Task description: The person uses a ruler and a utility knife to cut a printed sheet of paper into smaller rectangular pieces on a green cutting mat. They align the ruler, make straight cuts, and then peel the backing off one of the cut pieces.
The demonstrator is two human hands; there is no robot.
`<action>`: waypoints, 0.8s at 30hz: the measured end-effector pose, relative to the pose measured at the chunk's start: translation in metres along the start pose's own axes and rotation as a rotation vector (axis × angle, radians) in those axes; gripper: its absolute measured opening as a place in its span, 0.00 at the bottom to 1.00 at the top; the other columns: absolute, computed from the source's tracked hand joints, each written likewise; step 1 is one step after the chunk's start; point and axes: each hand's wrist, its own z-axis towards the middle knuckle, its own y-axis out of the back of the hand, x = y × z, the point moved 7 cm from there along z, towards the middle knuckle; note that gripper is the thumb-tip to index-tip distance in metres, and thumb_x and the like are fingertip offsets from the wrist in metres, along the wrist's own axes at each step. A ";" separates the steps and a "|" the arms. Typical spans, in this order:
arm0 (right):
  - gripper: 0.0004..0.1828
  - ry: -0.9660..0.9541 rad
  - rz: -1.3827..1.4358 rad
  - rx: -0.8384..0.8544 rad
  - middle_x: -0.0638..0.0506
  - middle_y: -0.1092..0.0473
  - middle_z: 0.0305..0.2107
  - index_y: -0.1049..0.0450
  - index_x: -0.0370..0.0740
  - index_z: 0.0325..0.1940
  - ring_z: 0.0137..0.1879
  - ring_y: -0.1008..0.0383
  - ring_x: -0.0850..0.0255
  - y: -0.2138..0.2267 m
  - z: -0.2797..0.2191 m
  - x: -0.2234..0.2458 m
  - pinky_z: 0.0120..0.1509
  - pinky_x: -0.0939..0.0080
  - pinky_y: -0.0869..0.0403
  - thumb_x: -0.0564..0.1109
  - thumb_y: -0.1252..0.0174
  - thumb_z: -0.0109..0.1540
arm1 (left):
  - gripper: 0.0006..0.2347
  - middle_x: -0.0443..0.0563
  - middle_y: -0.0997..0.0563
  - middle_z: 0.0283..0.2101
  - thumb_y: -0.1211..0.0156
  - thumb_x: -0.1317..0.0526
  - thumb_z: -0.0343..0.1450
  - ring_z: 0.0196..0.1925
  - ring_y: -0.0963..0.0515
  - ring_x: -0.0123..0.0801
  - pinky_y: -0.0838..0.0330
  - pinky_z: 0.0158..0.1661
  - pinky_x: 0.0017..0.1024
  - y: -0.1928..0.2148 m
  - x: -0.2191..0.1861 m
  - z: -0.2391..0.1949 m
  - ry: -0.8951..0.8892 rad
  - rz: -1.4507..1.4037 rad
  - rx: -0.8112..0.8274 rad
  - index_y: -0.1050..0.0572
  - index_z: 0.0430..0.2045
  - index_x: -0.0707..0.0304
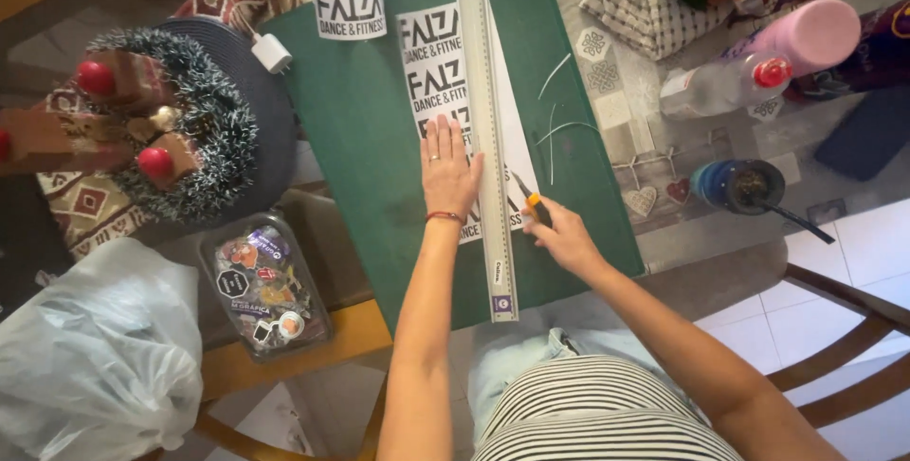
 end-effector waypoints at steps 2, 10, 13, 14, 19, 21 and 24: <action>0.27 0.028 -0.088 0.002 0.36 0.24 0.50 0.26 0.33 0.68 0.48 0.14 0.45 -0.001 0.004 -0.009 0.46 0.50 0.14 0.41 0.36 0.64 | 0.30 0.66 0.36 0.78 0.43 0.48 0.76 0.81 0.39 0.60 0.45 0.77 0.54 0.003 -0.006 -0.001 -0.002 0.019 -0.036 0.34 0.74 0.59; 0.19 0.165 -0.651 -0.002 0.47 0.28 0.52 0.26 0.48 0.65 0.54 0.18 0.39 -0.018 0.002 0.004 0.59 0.38 0.18 0.53 0.41 0.71 | 0.26 0.60 0.31 0.76 0.47 0.57 0.73 0.79 0.34 0.54 0.40 0.75 0.49 0.010 -0.003 0.012 -0.003 -0.025 -0.137 0.28 0.71 0.50; 0.20 0.184 -0.700 -0.010 0.48 0.29 0.52 0.27 0.49 0.65 0.53 0.18 0.37 -0.020 -0.003 0.012 0.57 0.38 0.18 0.55 0.40 0.70 | 0.21 0.51 0.21 0.65 0.39 0.52 0.72 0.65 0.21 0.45 0.25 0.56 0.39 0.021 0.007 0.023 -0.058 0.010 -0.208 0.21 0.62 0.42; 0.22 0.185 -0.744 -0.005 0.48 0.29 0.51 0.28 0.50 0.65 0.53 0.18 0.38 -0.021 -0.006 0.017 0.56 0.38 0.18 0.57 0.38 0.68 | 0.20 0.48 0.20 0.62 0.37 0.48 0.72 0.61 0.21 0.43 0.24 0.51 0.37 0.017 0.012 0.028 -0.075 0.009 -0.175 0.20 0.60 0.41; 0.32 0.369 -0.997 -0.076 0.49 0.28 0.43 0.27 0.47 0.59 0.49 0.18 0.44 -0.040 -0.013 0.017 0.48 0.44 0.17 0.67 0.30 0.60 | 0.19 0.43 0.21 0.51 0.30 0.46 0.69 0.52 0.18 0.39 0.19 0.44 0.34 -0.013 0.025 0.058 -0.058 -0.049 -0.043 0.19 0.53 0.44; 0.35 0.467 -1.152 -0.152 0.53 0.31 0.40 0.28 0.51 0.57 0.47 0.22 0.50 -0.048 -0.011 0.009 0.43 0.49 0.18 0.69 0.27 0.55 | 0.27 0.49 0.26 0.68 0.27 0.54 0.67 0.72 0.28 0.47 0.29 0.65 0.43 -0.011 0.020 0.070 -0.064 -0.130 -0.059 0.25 0.64 0.51; 0.32 0.331 -1.132 -0.057 0.54 0.32 0.42 0.31 0.51 0.59 0.49 0.21 0.50 -0.049 -0.005 0.002 0.45 0.48 0.18 0.66 0.31 0.58 | 0.31 0.57 0.36 0.80 0.38 0.55 0.73 0.83 0.41 0.52 0.46 0.78 0.48 -0.037 0.027 0.068 -0.031 -0.263 0.008 0.36 0.76 0.59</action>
